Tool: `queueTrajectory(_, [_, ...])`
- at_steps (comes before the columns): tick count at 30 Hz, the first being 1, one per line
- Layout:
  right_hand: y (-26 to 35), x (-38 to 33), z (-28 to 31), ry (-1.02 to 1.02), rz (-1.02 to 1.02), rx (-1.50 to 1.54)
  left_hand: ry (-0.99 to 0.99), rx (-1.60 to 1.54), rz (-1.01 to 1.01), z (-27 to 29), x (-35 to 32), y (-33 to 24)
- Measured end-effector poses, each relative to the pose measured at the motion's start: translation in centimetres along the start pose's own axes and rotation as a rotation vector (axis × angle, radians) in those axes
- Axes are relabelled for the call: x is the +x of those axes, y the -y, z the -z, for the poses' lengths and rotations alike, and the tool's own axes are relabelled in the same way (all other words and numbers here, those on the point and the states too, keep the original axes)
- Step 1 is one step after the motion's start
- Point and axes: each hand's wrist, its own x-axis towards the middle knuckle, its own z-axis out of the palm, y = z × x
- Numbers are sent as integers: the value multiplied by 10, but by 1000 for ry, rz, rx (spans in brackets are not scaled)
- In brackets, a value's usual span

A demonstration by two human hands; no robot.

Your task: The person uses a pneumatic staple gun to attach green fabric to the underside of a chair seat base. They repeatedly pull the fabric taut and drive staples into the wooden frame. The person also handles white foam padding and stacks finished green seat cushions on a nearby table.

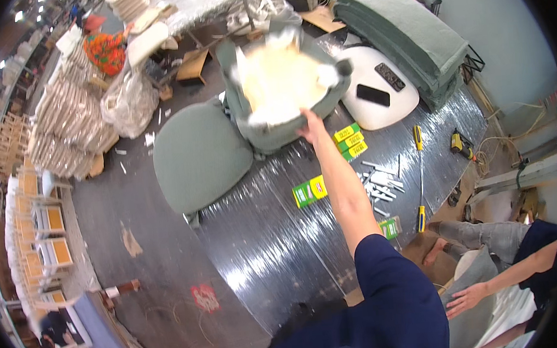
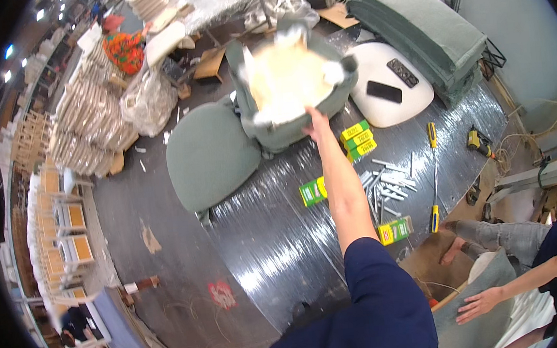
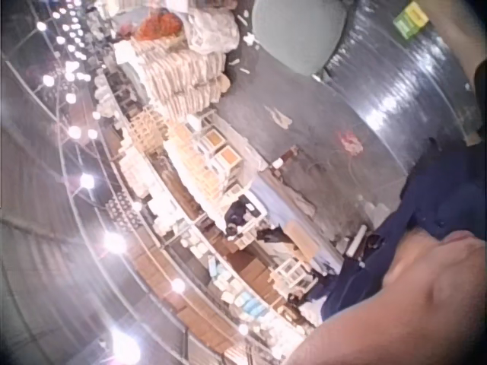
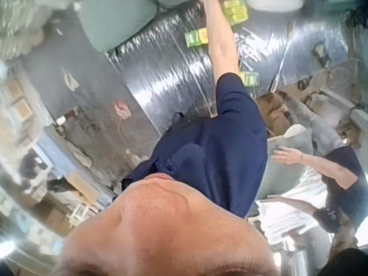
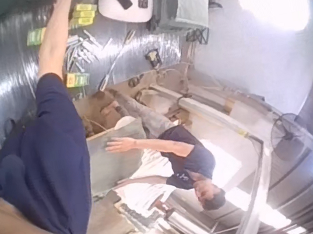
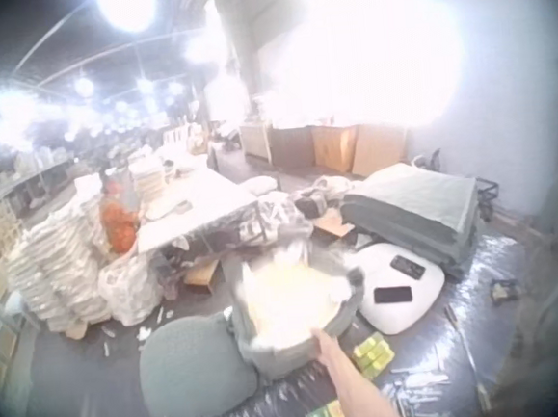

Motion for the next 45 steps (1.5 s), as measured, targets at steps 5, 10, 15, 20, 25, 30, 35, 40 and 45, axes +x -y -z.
queueTrajectory(5, [-20, 41, 21, -77, 23, -73, -34, -45, -68, 21, 33, -54])
queueTrajectory(10, [-2, 45, 43, 91, 33, -6, -43, -29, -130, 44, 54, -91])
queueTrajectory(15, [-20, 12, 49, 111, 30, -167, -60, -25, -139, 56, 52, -107])
queueTrajectory(20, [-28, 14, 24, 36, 59, -123, -57, -7, -131, 64, 49, -115])
queueTrajectory(25, [-37, 15, 15, -77, 114, -167, -69, -34, -96, 63, 30, -102])
queueTrajectory(30, [-50, 8, 4, -268, 35, -544, -80, -106, -96, 42, 22, -85])
queueTrajectory(35, [-122, -89, 83, -34, 487, -1025, -69, -183, -167, 24, 34, -64])
queueTrajectory(40, [-205, -333, 167, 423, 56, -1027, -77, -335, -247, -10, 40, 4])
queueTrajectory(45, [-197, -528, 240, 338, -122, -1006, 92, -444, -498, -2, 73, 31])
